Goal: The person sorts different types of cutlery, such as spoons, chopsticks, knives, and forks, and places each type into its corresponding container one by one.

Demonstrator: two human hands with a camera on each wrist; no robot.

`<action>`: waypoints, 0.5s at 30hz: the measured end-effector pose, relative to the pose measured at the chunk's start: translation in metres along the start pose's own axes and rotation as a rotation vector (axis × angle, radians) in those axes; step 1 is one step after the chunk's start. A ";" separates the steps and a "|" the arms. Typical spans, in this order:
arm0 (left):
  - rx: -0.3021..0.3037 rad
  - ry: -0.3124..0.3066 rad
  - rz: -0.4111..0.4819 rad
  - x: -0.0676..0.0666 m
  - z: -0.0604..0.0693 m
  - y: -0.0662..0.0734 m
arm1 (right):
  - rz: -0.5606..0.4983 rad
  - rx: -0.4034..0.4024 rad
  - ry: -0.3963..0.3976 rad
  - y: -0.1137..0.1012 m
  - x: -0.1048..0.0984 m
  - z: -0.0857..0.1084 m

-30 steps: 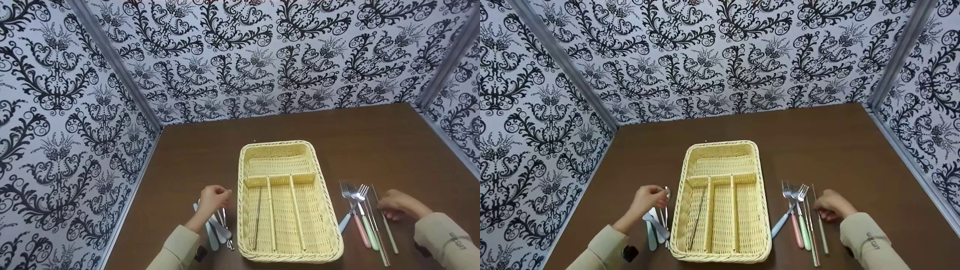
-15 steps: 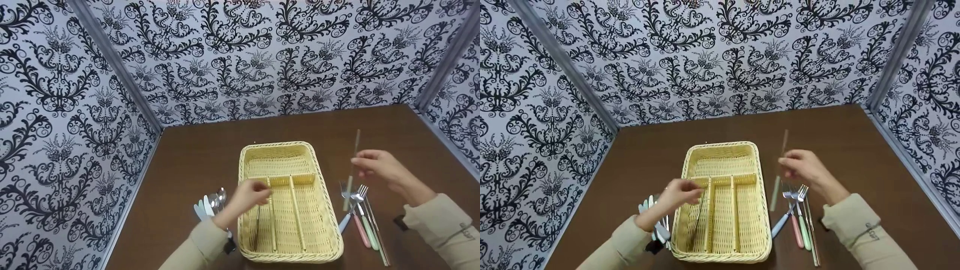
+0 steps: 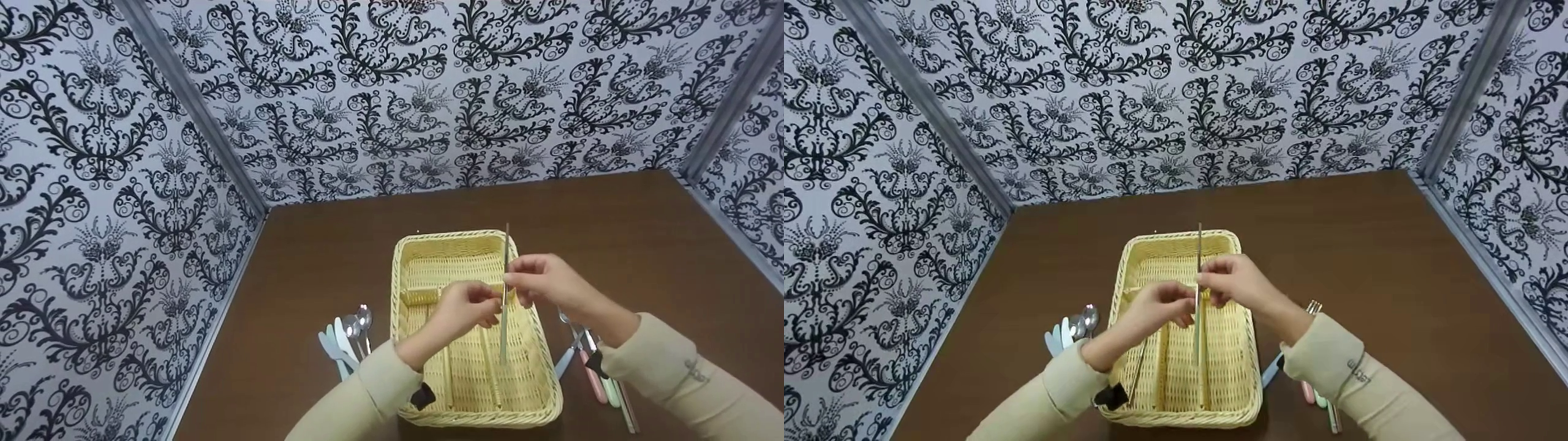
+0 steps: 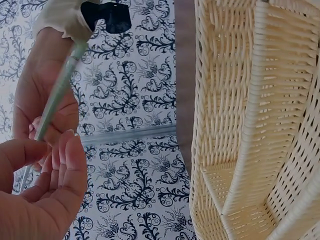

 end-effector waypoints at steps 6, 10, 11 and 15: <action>-0.035 0.007 0.092 -0.001 -0.001 -0.002 | 0.049 -0.017 0.008 0.002 0.003 -0.003; -0.046 0.028 0.019 -0.010 -0.004 -0.002 | 0.044 0.009 0.023 0.004 0.004 -0.005; -0.065 0.037 -0.014 -0.016 -0.005 -0.003 | 0.035 0.022 0.033 0.005 0.003 -0.004; -0.226 0.066 -0.299 -0.050 -0.004 -0.013 | 0.008 0.047 0.064 0.006 -0.006 -0.002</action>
Point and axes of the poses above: each hand's wrist, its own z-axis away from the middle knuckle, its own x-axis out of the palm, y = z × x, the point moved 5 cm from there along -z, towards the middle knuckle
